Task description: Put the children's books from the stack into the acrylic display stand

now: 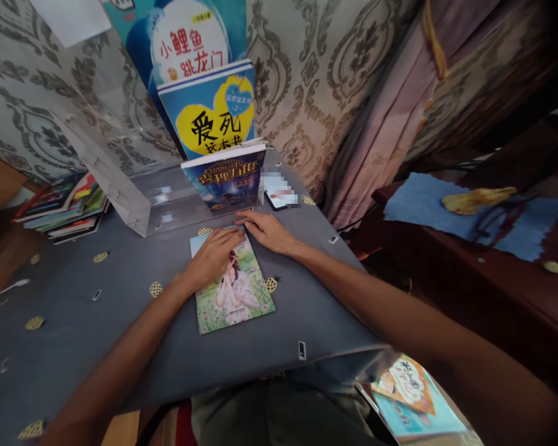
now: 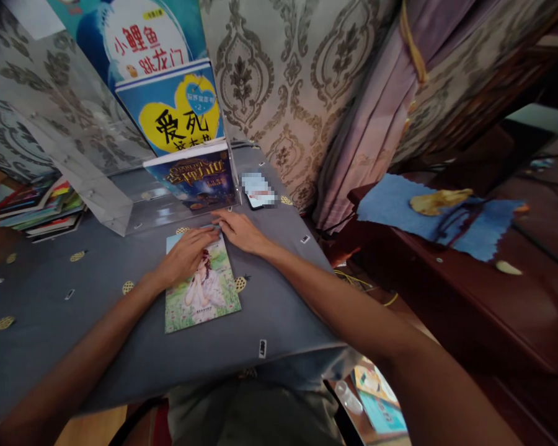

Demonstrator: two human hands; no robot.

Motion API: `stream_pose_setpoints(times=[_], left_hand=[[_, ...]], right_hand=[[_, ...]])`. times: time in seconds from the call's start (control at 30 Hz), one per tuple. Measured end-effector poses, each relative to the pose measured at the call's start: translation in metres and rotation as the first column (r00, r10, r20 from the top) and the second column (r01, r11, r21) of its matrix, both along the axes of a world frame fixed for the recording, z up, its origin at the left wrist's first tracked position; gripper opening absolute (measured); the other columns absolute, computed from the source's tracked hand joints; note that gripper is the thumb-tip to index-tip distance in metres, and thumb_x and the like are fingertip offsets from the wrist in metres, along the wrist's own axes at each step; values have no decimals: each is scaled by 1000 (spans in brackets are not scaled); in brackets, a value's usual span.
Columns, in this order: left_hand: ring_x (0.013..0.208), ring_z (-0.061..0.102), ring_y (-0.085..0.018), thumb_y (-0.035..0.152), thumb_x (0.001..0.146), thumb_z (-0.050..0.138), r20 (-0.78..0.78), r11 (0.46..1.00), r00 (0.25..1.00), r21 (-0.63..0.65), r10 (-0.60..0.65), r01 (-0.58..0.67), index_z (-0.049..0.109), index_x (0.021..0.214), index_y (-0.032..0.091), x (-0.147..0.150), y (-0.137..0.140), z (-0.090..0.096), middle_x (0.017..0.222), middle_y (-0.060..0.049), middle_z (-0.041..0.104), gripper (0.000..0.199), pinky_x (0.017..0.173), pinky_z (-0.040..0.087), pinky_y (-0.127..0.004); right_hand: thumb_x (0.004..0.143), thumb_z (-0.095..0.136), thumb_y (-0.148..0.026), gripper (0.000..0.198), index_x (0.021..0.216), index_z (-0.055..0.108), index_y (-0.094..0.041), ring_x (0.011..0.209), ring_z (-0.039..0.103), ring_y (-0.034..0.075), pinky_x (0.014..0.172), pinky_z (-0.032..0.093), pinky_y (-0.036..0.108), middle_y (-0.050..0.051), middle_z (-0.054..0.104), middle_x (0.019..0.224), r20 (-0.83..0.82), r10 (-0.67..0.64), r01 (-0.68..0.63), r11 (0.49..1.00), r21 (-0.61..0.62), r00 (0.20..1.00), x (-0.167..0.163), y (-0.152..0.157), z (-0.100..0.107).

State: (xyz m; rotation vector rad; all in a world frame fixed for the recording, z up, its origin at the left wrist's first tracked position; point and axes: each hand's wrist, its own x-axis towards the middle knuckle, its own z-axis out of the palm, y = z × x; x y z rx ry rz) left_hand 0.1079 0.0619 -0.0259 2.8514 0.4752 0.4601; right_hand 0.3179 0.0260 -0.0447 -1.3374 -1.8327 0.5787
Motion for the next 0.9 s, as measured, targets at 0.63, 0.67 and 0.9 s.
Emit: stream_pose_setpoints(times=[0.63, 0.67, 0.9], left_hand=[[148, 37, -21, 2, 90, 46, -108, 945, 943, -125, -316, 302, 57, 136, 31, -20, -76, 7, 147, -2, 57, 56, 123, 23, -57], [148, 37, -21, 0, 89, 45, -108, 944, 942, -123, -319, 306, 57, 136, 30, -21, -78, 8, 148, -2, 56, 57, 123, 23, -57], [151, 30, -23, -4, 85, 44, -135, 953, 946, -122, -294, 279, 56, 138, 34, -26, -83, 9, 156, -1, 45, 66, 122, 27, -58]], right_hand=[[95, 47, -15, 41, 134, 56, -16, 101, 68, 21, 88, 51, 35, 9, 74, 121, 32, -9, 9, 1000, -9, 999, -2, -4, 1], [95, 46, -15, 41, 134, 56, -17, 102, 68, 21, 89, 51, 36, 9, 74, 121, 33, -8, 8, 1000, -10, 999, -2, -4, 1], [95, 47, -17, 41, 134, 57, -19, 108, 67, 23, 92, 51, 38, 8, 73, 123, 47, -8, 9, 1000, -10, 999, -3, -6, 2]])
